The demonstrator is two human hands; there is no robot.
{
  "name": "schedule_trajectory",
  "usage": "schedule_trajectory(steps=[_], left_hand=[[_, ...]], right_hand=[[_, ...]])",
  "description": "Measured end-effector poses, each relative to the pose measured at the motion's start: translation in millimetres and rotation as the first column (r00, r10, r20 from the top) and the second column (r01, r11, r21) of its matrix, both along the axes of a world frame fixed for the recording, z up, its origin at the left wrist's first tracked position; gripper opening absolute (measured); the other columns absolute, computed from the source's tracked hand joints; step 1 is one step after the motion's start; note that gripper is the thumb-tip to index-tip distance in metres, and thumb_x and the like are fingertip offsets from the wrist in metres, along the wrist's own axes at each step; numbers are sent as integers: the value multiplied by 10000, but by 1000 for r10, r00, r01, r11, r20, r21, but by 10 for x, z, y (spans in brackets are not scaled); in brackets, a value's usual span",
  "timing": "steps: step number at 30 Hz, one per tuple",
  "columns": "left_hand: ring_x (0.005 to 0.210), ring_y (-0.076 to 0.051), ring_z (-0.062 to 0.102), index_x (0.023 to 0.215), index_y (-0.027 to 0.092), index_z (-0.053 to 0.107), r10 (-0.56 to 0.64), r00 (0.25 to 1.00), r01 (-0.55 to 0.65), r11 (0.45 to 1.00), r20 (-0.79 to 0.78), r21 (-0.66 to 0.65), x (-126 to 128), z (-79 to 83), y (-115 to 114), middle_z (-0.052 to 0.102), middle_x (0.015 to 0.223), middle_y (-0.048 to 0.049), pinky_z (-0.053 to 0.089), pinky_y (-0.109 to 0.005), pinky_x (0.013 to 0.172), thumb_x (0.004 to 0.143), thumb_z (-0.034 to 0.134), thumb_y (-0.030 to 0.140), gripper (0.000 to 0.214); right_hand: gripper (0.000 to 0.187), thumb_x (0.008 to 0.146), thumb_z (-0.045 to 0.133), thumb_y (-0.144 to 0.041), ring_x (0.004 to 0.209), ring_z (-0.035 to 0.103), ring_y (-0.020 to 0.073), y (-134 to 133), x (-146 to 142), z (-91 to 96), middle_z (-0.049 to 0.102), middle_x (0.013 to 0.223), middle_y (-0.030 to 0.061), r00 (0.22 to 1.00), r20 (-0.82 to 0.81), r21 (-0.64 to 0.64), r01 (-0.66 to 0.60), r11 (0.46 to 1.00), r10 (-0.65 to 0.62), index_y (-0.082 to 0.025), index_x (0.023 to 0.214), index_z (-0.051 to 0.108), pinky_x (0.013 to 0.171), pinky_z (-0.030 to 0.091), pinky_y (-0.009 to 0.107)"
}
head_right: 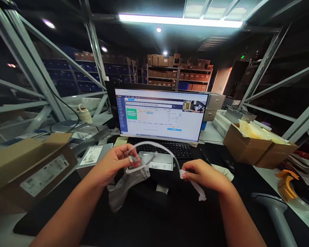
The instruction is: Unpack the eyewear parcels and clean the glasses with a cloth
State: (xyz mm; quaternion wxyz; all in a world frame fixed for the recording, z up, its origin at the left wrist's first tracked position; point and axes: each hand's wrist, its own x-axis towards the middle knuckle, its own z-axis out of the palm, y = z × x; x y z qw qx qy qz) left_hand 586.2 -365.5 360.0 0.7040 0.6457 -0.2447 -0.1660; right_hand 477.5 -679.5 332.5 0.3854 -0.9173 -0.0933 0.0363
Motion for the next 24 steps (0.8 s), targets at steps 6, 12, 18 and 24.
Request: schedule_trajectory(steps=[6,12,18,24], left_hand=[[628,-150,659,804,161,590,206,974,-223,943,-94,-245,46,172,162,683,710,-11,572,-277,664,610,833,310,345],[676,-164,695,873,150,586,179,969,-223,931,-172,-288,3,72,10,721,777,-40,569,-269,693,664,799,308,338],[745,-169,692,881,174,559,82,973,-142,949,-216,-281,-52,-102,-146,723,833,-48,561,-286,739,722,792,324,320],[873,-177,666,830,171,627,97,989,-119,969,-109,-217,-120,-168,-246,697,948,-49,543,-297,822,708,779,295,231]], right_hand=[[229,843,698,-433,800,622,221,173,154,-141,677,860,66,849,454,83,262,962,-270,-235,744,755,662,470,316],[140,906,588,-349,642,621,173,670,229,-287,649,754,14,895,332,407,148,902,-297,-219,897,639,613,496,298],[251,755,533,-44,757,639,185,733,184,-399,693,819,24,977,185,-185,-71,980,106,-213,865,683,704,506,299],[639,737,648,-51,1362,490,297,346,-39,-119,544,1475,88,959,110,-72,-253,965,260,-280,1333,615,1139,398,474]])
